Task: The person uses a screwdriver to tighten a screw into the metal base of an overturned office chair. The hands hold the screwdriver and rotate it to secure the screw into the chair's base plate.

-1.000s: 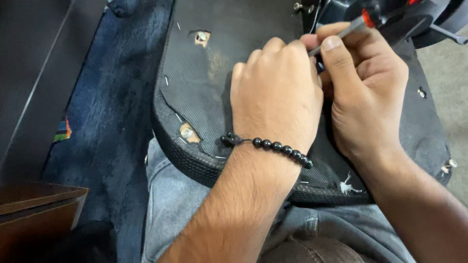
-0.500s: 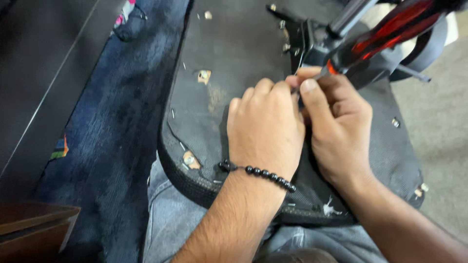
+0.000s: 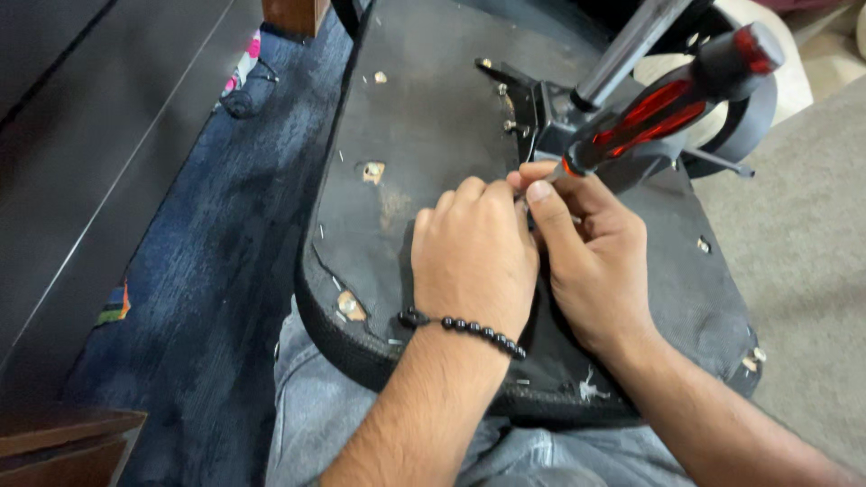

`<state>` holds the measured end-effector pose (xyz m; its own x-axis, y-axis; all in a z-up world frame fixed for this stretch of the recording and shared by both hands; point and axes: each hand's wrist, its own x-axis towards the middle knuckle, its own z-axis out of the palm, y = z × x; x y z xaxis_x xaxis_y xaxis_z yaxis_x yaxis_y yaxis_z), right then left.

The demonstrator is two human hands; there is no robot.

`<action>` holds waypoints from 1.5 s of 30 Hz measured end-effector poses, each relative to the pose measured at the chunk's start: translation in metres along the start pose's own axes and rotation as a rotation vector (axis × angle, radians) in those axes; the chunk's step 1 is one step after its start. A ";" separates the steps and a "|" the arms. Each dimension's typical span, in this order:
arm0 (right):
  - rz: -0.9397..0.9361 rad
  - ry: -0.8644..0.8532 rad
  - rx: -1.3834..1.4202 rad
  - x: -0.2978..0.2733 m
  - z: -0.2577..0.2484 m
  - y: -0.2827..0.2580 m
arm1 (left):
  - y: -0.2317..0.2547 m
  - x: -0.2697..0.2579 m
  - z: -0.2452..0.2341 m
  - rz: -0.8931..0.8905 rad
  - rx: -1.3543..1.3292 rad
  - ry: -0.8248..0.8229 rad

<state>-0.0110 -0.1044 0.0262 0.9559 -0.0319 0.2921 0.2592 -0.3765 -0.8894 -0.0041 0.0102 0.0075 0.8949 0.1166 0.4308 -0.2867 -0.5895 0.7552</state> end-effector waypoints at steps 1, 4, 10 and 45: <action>0.004 -0.004 -0.015 -0.002 -0.001 0.001 | -0.001 -0.002 0.001 0.007 0.011 -0.001; -0.007 -0.005 0.030 -0.002 0.001 0.000 | 0.000 -0.001 0.001 -0.028 -0.009 0.001; 0.013 -0.012 0.039 0.000 0.000 0.000 | -0.001 -0.002 0.004 0.020 -0.007 0.066; -0.064 -0.060 0.164 0.003 0.003 0.004 | 0.000 0.001 0.002 -0.094 -0.099 0.064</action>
<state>-0.0067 -0.1031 0.0221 0.9418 0.0444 0.3332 0.3346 -0.2202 -0.9163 -0.0019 0.0086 0.0067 0.8966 0.2206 0.3840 -0.2375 -0.4922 0.8374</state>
